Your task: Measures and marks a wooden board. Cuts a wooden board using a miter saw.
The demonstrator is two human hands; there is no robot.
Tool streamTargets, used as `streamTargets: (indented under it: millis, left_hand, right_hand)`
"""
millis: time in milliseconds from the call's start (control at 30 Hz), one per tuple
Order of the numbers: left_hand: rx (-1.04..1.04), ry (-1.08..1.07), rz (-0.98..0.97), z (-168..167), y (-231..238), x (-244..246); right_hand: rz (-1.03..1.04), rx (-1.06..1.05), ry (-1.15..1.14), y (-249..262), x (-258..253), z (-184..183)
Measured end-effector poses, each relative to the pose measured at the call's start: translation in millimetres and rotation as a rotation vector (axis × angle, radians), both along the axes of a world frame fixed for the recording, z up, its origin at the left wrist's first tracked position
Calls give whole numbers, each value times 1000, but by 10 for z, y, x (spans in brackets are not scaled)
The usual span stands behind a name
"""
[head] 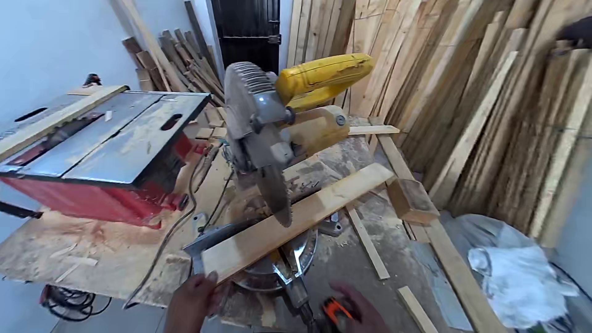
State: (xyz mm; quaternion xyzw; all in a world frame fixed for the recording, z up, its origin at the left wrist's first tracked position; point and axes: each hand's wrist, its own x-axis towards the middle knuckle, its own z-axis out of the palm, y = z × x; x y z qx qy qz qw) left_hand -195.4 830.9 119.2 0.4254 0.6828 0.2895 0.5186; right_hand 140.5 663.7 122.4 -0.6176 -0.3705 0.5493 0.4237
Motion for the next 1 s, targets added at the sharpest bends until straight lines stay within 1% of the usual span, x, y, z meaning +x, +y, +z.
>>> streamTargets:
  millis: [67, 133, 200, 267, 300, 400, 533, 600, 700, 767, 833, 867, 933, 1000]
  left_hand:
    - [90, 329, -54, -57, -120, -214]
    - [217, 564, -79, -38, -266, -248]
    - [354, 696, -136, -57, -346, -164]
    - [500, 785, -165, -211, -331, -63]
    - [541, 811, -155, -291, -292, -27]
    - [586, 815, -90, -390, -176, 17]
    - [536, 809, -59, -346, -171, 40]
    - [507, 848, -96, -298, -205, 74]
    - [571, 884, -133, -340, -235, 129]
    - [612, 848, -107, -390, -228, 141]
    - [633, 758, -47, -404, -215, 140]
    - [611, 706, -10, -377, -210, 146]
    - [496, 640, 59, -296, -189, 163]
    - [410, 656, 37, -255, -178, 178]
  right_hand:
    - [-61, -10, 131, 403, 5, 11]
    - [-76, -24, 256, 804, 14, -23]
    - [-105, -34, 359, 1134, 3, -4]
    - [-189, -55, 418, 1347, 0, 26]
    - [-234, -79, 428, 1414, 8, 54]
    - [-282, -127, 424, 1541, 61, 131]
    - [-246, -118, 437, 1605, 77, 132]
    - [-218, -80, 443, 1543, 77, 51]
    - [-202, 11, 520, 1435, 141, -126]
    - [-200, 61, 564, 1410, 135, -191]
    - [-193, 98, 602, 1373, 129, -247]
    - [-185, 110, 597, 1355, 141, -269]
    - [-155, 109, 511, 1337, 194, -286]
    - [-147, 97, 449, 1318, 265, -310]
